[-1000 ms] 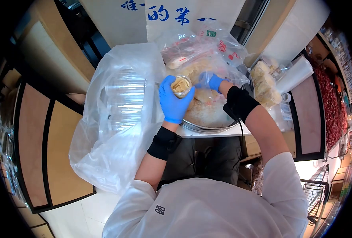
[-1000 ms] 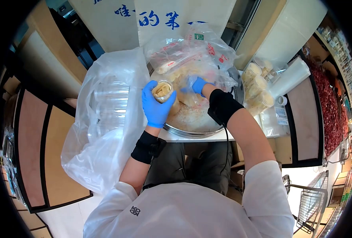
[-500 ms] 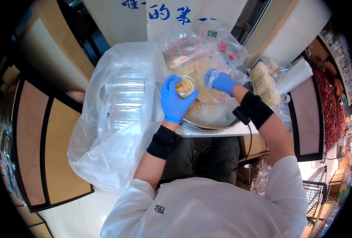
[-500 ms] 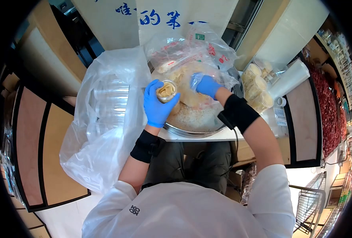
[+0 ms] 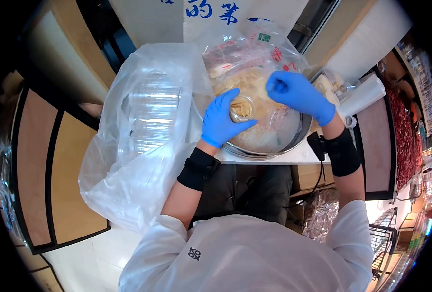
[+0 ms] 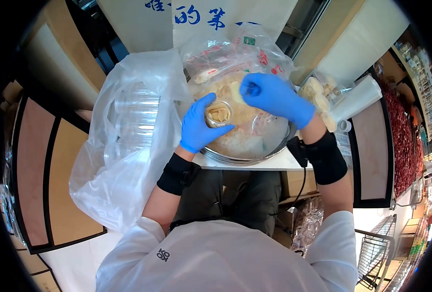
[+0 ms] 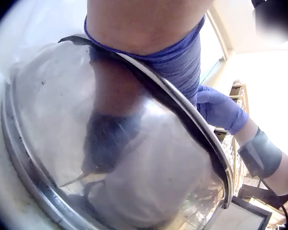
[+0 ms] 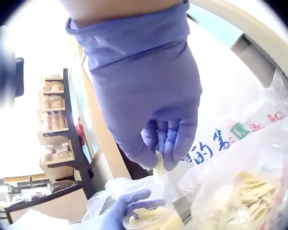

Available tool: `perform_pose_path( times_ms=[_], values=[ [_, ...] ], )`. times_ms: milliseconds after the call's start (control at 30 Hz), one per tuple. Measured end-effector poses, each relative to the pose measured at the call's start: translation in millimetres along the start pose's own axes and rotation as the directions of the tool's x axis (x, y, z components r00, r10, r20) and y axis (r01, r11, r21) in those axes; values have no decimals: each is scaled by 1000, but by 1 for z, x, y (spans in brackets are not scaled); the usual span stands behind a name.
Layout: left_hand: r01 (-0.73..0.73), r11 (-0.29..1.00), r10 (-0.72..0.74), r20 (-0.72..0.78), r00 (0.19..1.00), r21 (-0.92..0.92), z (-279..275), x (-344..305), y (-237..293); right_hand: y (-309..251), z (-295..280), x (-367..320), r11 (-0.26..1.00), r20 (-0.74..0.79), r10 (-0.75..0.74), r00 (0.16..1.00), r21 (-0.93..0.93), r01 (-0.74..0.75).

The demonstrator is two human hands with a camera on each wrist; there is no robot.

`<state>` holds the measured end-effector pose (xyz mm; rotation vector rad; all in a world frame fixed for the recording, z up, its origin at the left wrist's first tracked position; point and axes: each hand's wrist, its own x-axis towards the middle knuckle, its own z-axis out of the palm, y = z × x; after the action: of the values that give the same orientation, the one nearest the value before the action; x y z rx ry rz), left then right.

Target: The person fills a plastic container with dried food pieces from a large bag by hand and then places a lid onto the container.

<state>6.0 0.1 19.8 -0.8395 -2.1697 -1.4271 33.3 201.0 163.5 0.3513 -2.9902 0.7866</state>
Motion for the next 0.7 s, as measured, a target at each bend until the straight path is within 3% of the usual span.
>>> perform_pose_path(
  times_ms=[67, 100, 167, 333, 600, 667, 700],
  values=[
    [34, 998, -34, 16, 999, -51, 0, 0, 1, -5, 15, 6, 968, 60, -142, 988, 217, 126],
    [38, 995, -36, 18, 999, -93, 0, 0, 2, -6, 24, 9, 967, 58, -147, 987, 218, 131],
    [40, 991, -38, 16, 999, -131, -2, 2, 3, -7, 40, 14, 957, 21, -270, 963, -101, 271],
    [-143, 989, 142, 24, 990, 41, 1, 1, -3, -4, 57, 10, 962, 52, -273, 961, -7, 274],
    [-76, 997, 76, 14, 997, 27, -1, 0, 1, -3, 33, 4, 980, 25, -190, 981, -57, 192],
    [-80, 997, 79, 11, 997, 19, -1, 0, 0, -4, 33, 1, 983, 53, -148, 988, 121, 141],
    [-54, 998, 54, 28, 998, 10, -1, 0, 1, -6, 32, 1, 983, 52, -149, 988, 121, 141]
  ],
)
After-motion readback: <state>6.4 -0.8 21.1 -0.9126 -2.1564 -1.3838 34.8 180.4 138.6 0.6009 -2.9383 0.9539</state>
